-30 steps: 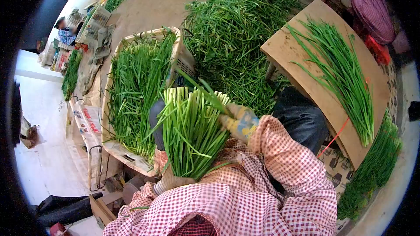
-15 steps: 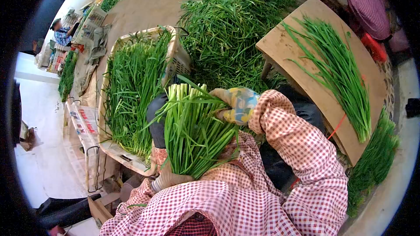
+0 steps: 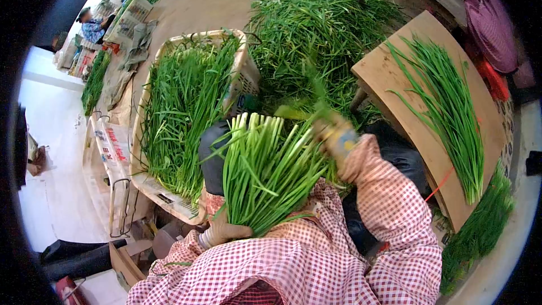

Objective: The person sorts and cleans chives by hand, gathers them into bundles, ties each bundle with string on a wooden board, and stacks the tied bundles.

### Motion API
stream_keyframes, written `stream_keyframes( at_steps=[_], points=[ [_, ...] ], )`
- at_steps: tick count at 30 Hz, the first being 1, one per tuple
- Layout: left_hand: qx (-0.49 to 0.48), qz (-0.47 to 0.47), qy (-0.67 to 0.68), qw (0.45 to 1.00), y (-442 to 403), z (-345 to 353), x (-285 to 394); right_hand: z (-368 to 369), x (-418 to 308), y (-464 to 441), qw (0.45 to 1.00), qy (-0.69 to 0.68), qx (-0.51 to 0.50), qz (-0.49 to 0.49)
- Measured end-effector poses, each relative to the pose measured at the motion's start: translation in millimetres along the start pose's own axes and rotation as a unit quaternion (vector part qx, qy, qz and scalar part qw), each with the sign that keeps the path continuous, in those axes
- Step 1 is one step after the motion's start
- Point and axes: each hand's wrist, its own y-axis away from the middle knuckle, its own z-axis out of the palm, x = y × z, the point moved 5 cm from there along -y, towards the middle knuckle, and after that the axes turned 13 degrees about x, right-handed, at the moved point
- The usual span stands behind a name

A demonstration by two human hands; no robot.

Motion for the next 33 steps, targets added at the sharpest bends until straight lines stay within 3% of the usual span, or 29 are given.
stream_keyframes(
  at_steps=[2,3,4,5,7,9,11,13,14,16,18,19,22,26,28,29,31,33],
  points=[
    [0.029,-0.015,0.037,0.999,4,4,2,-30,-14,-24,0.989,-0.078,0.125,-0.016],
    [0.040,-0.008,0.007,0.999,2,1,-3,-57,-10,-49,0.971,-0.168,0.167,0.023],
    [0.052,0.000,-0.021,0.998,0,-1,-8,-76,-4,-66,0.942,-0.255,0.208,0.061],
    [0.083,0.017,-0.040,0.996,-2,-5,-15,-72,-17,-52,0.944,-0.251,0.205,0.060],
    [0.111,0.022,-0.036,0.993,-2,-2,-15,-59,-47,3,0.990,-0.052,0.129,0.014],
    [0.130,0.025,-0.033,0.991,-3,2,-11,-22,-19,25,0.989,-0.013,-0.106,-0.101],
    [0.129,0.067,-0.155,0.977,-6,8,-1,20,12,56,0.987,0.048,-0.151,0.020],
    [0.137,0.048,-0.129,0.981,-6,14,-2,46,2,76,0.928,0.353,-0.113,-0.032],
    [0.151,0.029,-0.105,0.983,-5,14,-5,55,0,81,0.923,0.363,-0.104,-0.074],
    [0.157,0.021,-0.104,0.982,-5,7,-10,62,22,66,0.941,0.275,-0.198,-0.012],
    [0.140,0.023,-0.083,0.986,0,13,5,56,17,66,0.968,0.161,-0.195,0.008],
    [0.135,0.023,-0.069,0.988,-4,10,-9,51,9,66,0.975,0.163,-0.148,-0.036],
    [0.119,0.066,-0.141,0.981,-6,12,4,26,14,30,0.995,0.022,0.003,0.098],
    [0.101,0.023,-0.130,0.986,-7,6,-11,-30,-19,-43,0.981,0.010,0.185,0.049],
    [0.102,0.026,-0.160,0.982,-7,3,-11,-68,-29,-83,0.947,-0.182,0.262,0.046],
    [0.102,0.031,-0.188,0.976,-8,3,-11,-72,-36,-81,0.947,-0.179,0.263,0.044],
    [0.095,0.043,-0.145,0.984,-12,5,-19,-64,-60,-68,0.984,-0.001,0.139,-0.110],
    [0.088,0.055,-0.107,0.989,-18,7,-30,-13,-80,-25,0.951,0.087,-0.075,-0.288]
  ],
)
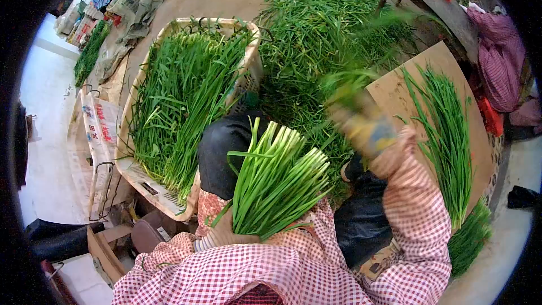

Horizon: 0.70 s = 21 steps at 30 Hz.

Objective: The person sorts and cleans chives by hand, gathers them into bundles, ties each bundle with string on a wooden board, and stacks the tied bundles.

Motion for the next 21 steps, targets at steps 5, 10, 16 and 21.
stream_keyframes(
  at_steps=[5,10,16,21],
  points=[
    [-0.037,-0.408,0.577,0.706,-5,37,6,104,-46,27,0.830,0.410,-0.377,-0.018],
    [-0.004,-0.113,0.118,0.986,-1,11,-37,116,13,30,0.792,0.424,-0.433,-0.068],
    [-0.058,-0.104,0.198,0.973,-4,6,-44,86,122,-34,0.837,0.432,-0.295,0.162],
    [-0.135,-0.093,0.194,0.967,5,1,-17,75,165,-28,0.923,0.082,-0.178,0.332]
  ],
)
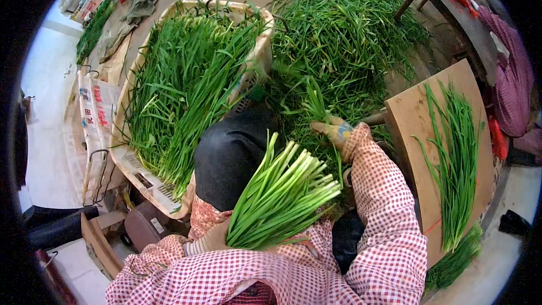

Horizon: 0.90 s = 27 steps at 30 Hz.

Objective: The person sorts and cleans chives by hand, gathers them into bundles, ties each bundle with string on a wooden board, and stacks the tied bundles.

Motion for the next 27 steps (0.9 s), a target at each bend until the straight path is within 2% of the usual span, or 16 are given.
stream_keyframes(
  at_steps=[1,2,6,8,10,12,13,14,16,19,20,22,23,24,25,27],
  points=[
    [-0.009,-0.005,0.001,1.000,0,0,1,18,0,0,0.984,-0.138,-0.103,0.034],
    [-0.020,-0.010,0.003,1.000,1,2,2,35,-5,1,0.939,-0.272,-0.201,0.064],
    [-0.044,-0.021,-0.001,0.999,3,0,8,69,-60,50,0.784,-0.460,-0.384,0.160],
    [-0.062,-0.028,-0.002,0.998,1,-5,5,65,-79,72,0.791,-0.449,-0.372,0.186],
    [-0.065,-0.022,-0.041,0.997,-2,-10,0,61,-82,65,0.886,-0.277,-0.365,0.065],
    [-0.083,-0.058,-0.039,0.994,-1,-7,0,61,-85,60,0.932,-0.244,-0.267,0.007],
    [-0.081,-0.037,-0.058,0.994,-2,-8,7,61,-87,58,0.934,-0.278,-0.221,-0.022],
    [-0.080,-0.014,-0.077,0.994,-2,-7,12,54,-93,65,0.947,-0.288,-0.140,0.022],
    [-0.063,-0.063,-0.039,0.995,0,-6,9,48,-88,62,0.908,-0.400,-0.114,0.055],
    [-0.064,0.062,-0.271,0.958,6,-7,25,13,-93,64,0.905,-0.425,0.006,0.016],
    [-0.064,0.066,-0.277,0.957,9,-10,20,-8,-90,62,0.911,-0.411,0.033,-0.006],
    [-0.021,0.099,-0.256,0.961,12,-14,20,-39,-68,46,0.896,-0.443,0.032,-0.005],
    [-0.018,0.083,-0.247,0.965,11,-11,22,-52,-62,50,0.959,-0.281,0.043,-0.007],
    [-0.019,0.086,-0.250,0.964,12,-10,21,-47,-56,52,0.958,-0.282,0.045,-0.010],
    [-0.010,0.093,-0.257,0.962,12,-11,19,-28,-50,55,0.965,-0.253,-0.029,-0.066],
    [0.007,0.092,-0.215,0.972,8,-13,9,-7,-65,86,0.974,-0.065,-0.157,-0.150]
  ],
)
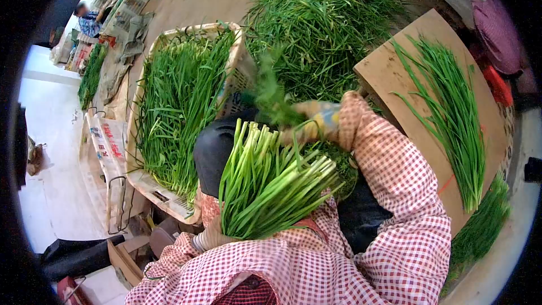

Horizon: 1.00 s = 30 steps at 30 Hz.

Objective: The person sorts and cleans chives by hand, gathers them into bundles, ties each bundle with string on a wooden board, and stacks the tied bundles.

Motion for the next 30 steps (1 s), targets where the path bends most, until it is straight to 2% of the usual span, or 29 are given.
stream_keyframes(
  at_steps=[1,2,3,5,7,10,12,16,18,19,21,24,27,28,29,30],
  points=[
    [-0.003,0.003,-0.002,1.000,0,4,9,13,-24,18,0.986,0.149,-0.077,0.004],
    [0.014,0.012,-0.032,0.999,2,5,26,20,-34,24,0.977,0.196,-0.088,-0.001],
    [0.032,0.021,-0.062,0.997,4,5,35,20,-25,22,0.977,0.195,-0.085,-0.004],
    [0.035,0.016,-0.083,0.996,5,2,23,23,-4,13,0.993,0.069,-0.097,-0.024],
    [0.039,0.010,-0.102,0.994,3,-4,1,24,-13,25,0.994,0.042,-0.084,-0.061],
    [0.017,0.109,-0.233,0.966,2,0,-5,25,-33,51,0.998,0.040,-0.044,0.008],
    [0.058,0.085,-0.064,0.993,5,7,20,26,-43,60,0.997,0.067,-0.033,0.016],
    [0.053,0.091,-0.084,0.991,-3,4,-10,25,-50,64,0.982,0.181,0.003,0.049],
    [0.107,0.030,-0.076,0.991,6,9,22,25,-32,57,0.969,0.218,0.036,0.108],
    [0.105,0.029,-0.077,0.991,8,11,27,26,-23,54,0.969,0.216,0.037,0.109],
    [0.117,-0.020,-0.057,0.991,10,11,29,29,-17,54,0.981,0.185,0.027,0.048],
    [0.110,-0.032,-0.056,0.992,9,10,27,32,-6,53,0.989,0.139,0.009,-0.046],
    [0.119,-0.021,-0.044,0.992,8,10,28,32,45,16,0.973,0.205,0.043,-0.098],
    [0.119,-0.021,-0.044,0.992,7,8,24,27,52,16,0.993,0.066,0.025,-0.091],
    [0.120,0.019,-0.069,0.990,5,5,21,23,50,17,0.994,-0.074,0.006,-0.082],
    [0.122,0.059,-0.095,0.986,4,1,18,20,51,12,0.995,-0.056,0.032,-0.070]
  ],
)
